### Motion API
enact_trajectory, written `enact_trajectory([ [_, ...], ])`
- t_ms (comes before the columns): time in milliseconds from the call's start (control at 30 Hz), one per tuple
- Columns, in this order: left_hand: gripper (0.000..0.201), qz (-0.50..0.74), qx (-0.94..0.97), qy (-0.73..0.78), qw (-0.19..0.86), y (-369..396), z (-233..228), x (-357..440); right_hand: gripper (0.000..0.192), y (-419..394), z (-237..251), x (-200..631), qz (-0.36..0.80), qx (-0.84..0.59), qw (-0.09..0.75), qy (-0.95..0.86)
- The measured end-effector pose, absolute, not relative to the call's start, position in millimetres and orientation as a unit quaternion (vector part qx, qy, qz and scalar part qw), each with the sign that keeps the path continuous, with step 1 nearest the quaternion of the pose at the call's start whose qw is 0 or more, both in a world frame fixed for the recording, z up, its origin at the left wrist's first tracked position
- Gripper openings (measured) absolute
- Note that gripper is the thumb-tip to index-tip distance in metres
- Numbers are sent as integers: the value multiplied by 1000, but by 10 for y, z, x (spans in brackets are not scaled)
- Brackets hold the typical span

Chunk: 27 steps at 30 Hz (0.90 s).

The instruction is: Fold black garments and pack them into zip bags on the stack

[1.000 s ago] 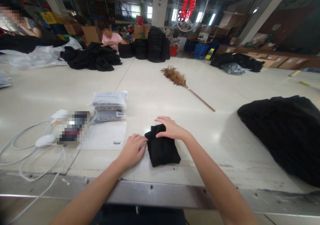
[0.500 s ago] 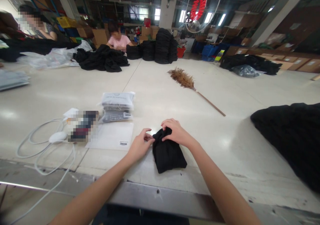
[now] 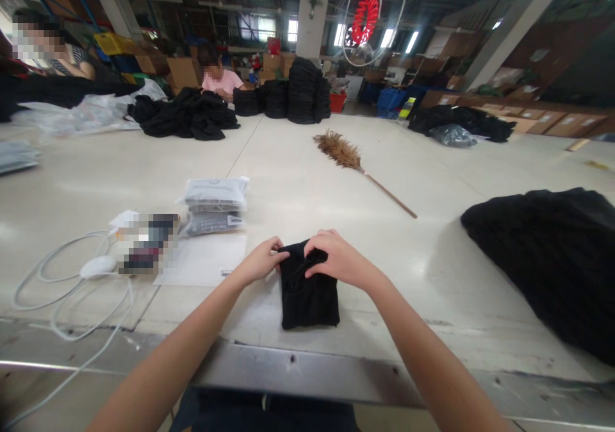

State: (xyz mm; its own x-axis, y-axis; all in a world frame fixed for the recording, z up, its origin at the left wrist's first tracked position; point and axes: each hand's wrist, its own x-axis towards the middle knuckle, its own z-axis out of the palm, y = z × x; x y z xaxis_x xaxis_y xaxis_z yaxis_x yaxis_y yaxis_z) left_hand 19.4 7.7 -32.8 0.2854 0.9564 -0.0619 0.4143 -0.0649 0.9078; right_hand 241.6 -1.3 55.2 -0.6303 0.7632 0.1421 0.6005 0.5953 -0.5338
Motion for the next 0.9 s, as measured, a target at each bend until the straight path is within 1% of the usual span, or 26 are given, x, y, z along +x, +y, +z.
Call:
enact_trajectory([
  [67,12,355,631,503,472,58,-245,244,24,46,587,2299,239,-358,165,-888],
  [133,16,413,592,479,499,14,-134,316,29,131,565,2186,246,-346,179,-887],
  [167,21,441,571,463,515,-12,-73,350,35,173,540,2143,249,-349,196,-882],
  [267,38,512,505,408,562,-78,99,408,64,247,469,2084,252,-350,249,-867],
  [300,43,528,481,393,579,-93,145,413,71,249,456,2084,253,-347,257,-866],
  [333,46,539,456,380,598,-106,185,415,75,241,448,2090,254,-345,255,-867],
  [367,49,545,428,368,619,-117,218,417,74,227,443,2098,255,-348,243,-869],
  [433,51,552,376,354,654,-139,266,431,67,199,427,2115,269,-362,199,-870],
  [533,42,555,348,362,663,-167,302,447,42,198,363,2148,292,-386,149,-862],
  [600,36,579,375,380,616,-174,291,403,31,223,304,2192,286,-413,152,-851],
  [633,33,600,390,393,577,-174,268,356,29,234,276,2224,280,-428,158,-845],
  [700,26,624,423,431,496,-178,180,225,34,244,229,2303,276,-452,182,-829],
  [733,25,611,447,457,467,-187,115,153,38,239,211,2346,278,-459,199,-820],
  [767,27,580,479,481,450,-202,38,87,42,227,197,2388,280,-463,217,-812],
  [833,45,486,556,508,444,-251,-130,-6,44,186,179,2462,286,-470,245,-799],
  [900,68,402,614,496,464,-303,-275,-29,34,132,180,2514,292,-482,248,-788],
])
